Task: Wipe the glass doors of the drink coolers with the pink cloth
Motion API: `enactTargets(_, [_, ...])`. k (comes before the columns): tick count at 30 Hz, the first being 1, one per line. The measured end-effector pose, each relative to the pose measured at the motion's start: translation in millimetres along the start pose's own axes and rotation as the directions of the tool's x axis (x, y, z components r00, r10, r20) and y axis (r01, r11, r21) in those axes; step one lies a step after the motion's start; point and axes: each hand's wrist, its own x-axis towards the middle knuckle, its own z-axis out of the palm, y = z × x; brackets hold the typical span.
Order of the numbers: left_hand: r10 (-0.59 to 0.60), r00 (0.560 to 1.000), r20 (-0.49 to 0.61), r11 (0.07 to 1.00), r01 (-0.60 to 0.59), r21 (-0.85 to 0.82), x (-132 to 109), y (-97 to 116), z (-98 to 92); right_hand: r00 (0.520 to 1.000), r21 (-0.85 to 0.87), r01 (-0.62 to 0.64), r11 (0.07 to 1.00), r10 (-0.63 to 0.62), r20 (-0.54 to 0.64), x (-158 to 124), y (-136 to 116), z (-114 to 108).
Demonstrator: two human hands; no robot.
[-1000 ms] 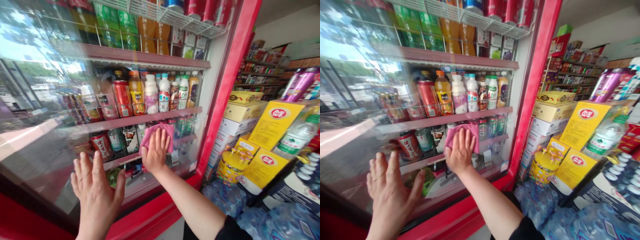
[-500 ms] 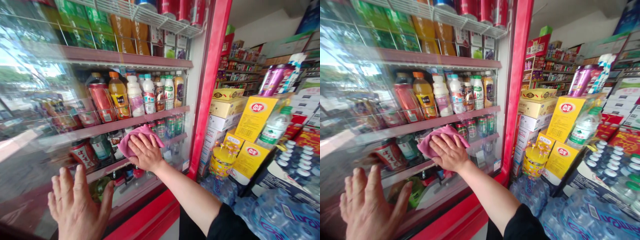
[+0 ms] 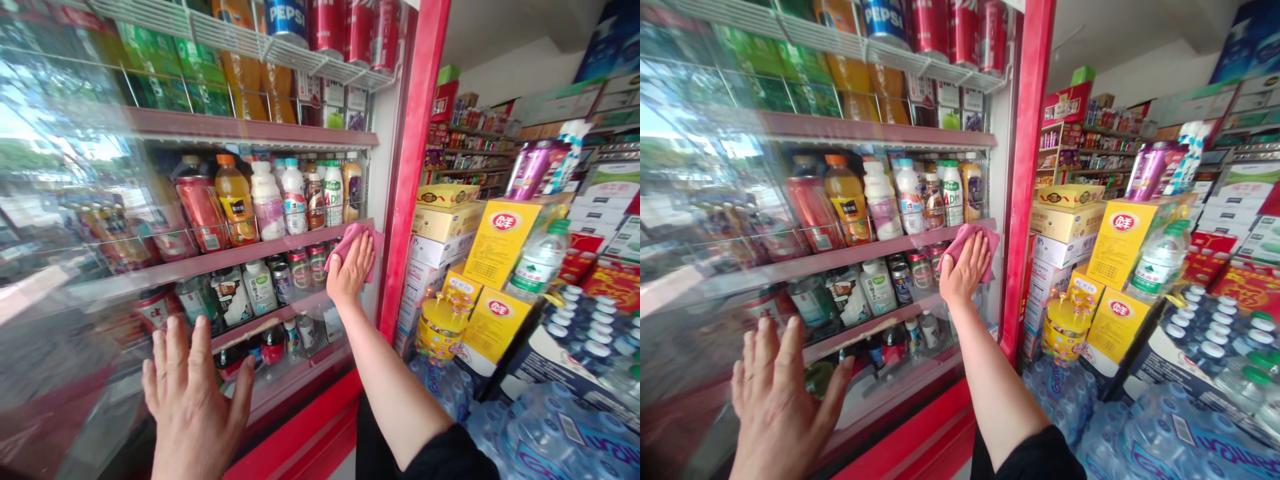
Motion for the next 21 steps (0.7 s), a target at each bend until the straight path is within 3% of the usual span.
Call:
enactTargets(3, [0.013,1.000,0.003,1.000,-0.013,-0.012,2.6,4.0,1.8,0.997,0.019,-0.077,0.997,0.078,-0.015,-17.9,-29.0,1.5])
enactTargets(6, [0.044,0.999,0.002,0.999,-0.044,-0.014,7.2,8.3,4.4,0.982,0.054,0.157,0.986,-0.161,0.094,-48.4,-48.7,-2.7])
enactTargets(10, [0.072,0.997,0.013,0.997,-0.072,-0.016,12.2,13.3,8.5,0.794,0.147,0.584,0.799,-0.599,0.102,-69.6,-32.4,-5.7])
enactTargets(13, [0.083,0.996,0.014,0.997,-0.083,-0.012,13.2,14.3,12.8,0.669,0.186,0.713,0.676,-0.736,0.108,-56.5,-1.1,-3.3])
enactTargets(15, [0.090,0.996,0.015,0.996,-0.090,-0.010,13.3,14.3,16.3,0.628,0.197,0.730,0.655,-0.756,0.186,-41.0,17.7,-2.2])
enactTargets(18, [0.091,0.995,0.027,0.996,-0.091,-0.017,13.7,15.8,21.6,0.641,0.173,0.693,0.700,-0.708,0.297,-20.3,37.3,-2.8])
enactTargets(21, [0.098,0.995,0.036,0.995,-0.097,-0.030,15.0,19.6,26.3,0.716,0.101,0.639,0.763,-0.638,0.283,-6.0,52.0,-4.1])
